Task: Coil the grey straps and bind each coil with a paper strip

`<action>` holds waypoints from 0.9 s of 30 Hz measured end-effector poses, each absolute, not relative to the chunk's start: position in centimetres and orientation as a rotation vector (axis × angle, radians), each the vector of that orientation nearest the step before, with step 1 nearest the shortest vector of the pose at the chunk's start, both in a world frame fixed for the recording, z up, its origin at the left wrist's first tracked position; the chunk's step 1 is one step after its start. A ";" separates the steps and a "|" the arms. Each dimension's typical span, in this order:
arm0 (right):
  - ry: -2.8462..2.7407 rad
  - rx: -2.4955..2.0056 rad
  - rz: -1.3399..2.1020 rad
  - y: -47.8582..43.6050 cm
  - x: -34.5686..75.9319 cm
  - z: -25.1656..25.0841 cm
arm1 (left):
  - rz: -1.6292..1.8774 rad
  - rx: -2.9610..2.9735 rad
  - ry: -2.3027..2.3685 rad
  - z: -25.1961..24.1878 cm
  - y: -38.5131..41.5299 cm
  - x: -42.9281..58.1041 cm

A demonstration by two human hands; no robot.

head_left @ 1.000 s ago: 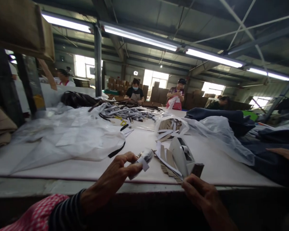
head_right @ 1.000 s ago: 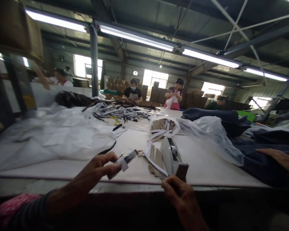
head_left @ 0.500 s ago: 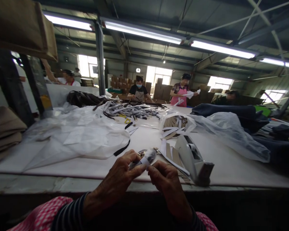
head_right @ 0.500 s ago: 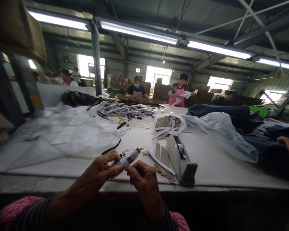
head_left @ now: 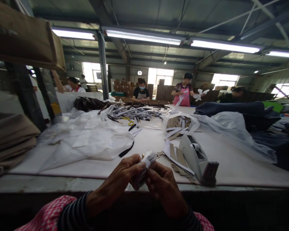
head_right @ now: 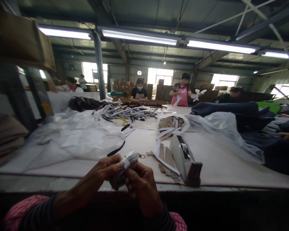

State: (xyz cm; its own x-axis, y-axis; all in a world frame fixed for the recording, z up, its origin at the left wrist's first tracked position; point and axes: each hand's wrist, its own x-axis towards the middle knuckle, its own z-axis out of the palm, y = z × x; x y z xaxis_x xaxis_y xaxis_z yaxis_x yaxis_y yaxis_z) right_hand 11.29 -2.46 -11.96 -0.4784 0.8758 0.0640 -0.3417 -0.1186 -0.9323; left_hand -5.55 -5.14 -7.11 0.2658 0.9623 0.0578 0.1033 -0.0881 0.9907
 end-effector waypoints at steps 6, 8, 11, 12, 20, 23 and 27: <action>-1.335 -0.646 1.595 -3.0 11.4 -11.2 | 1.081 1.746 1.313 -7.2 -6.8 -5.3; -1.317 -0.658 1.593 -3.0 11.1 -11.3 | 1.087 1.738 1.379 -8.1 -6.9 -5.3; -1.293 -0.644 1.642 -2.7 10.3 -12.0 | 1.069 1.682 1.451 -9.6 -6.8 -5.4; -1.271 -0.652 1.662 -2.6 10.0 -12.3 | 1.071 1.658 1.474 -10.0 -6.8 -5.4; -1.479 -0.935 0.531 -1.6 9.4 -14.4 | 1.142 1.278 1.291 -9.6 -6.9 -4.0; -1.770 -0.701 -0.216 -1.1 10.0 -13.8 | 1.148 1.066 1.133 -9.6 -6.3 -4.2; -2.113 -0.438 -0.379 -0.7 10.3 -13.2 | 1.207 1.092 1.103 -9.5 -7.3 -6.2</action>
State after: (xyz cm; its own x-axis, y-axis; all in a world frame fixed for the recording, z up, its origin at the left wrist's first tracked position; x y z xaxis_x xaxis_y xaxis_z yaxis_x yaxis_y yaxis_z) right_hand 10.26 -0.71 -13.23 -0.5181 0.1640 0.8394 0.4456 0.8895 0.1012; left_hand -6.17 -7.30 -9.46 0.0418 0.9981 -0.0451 -0.1349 0.0504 0.9896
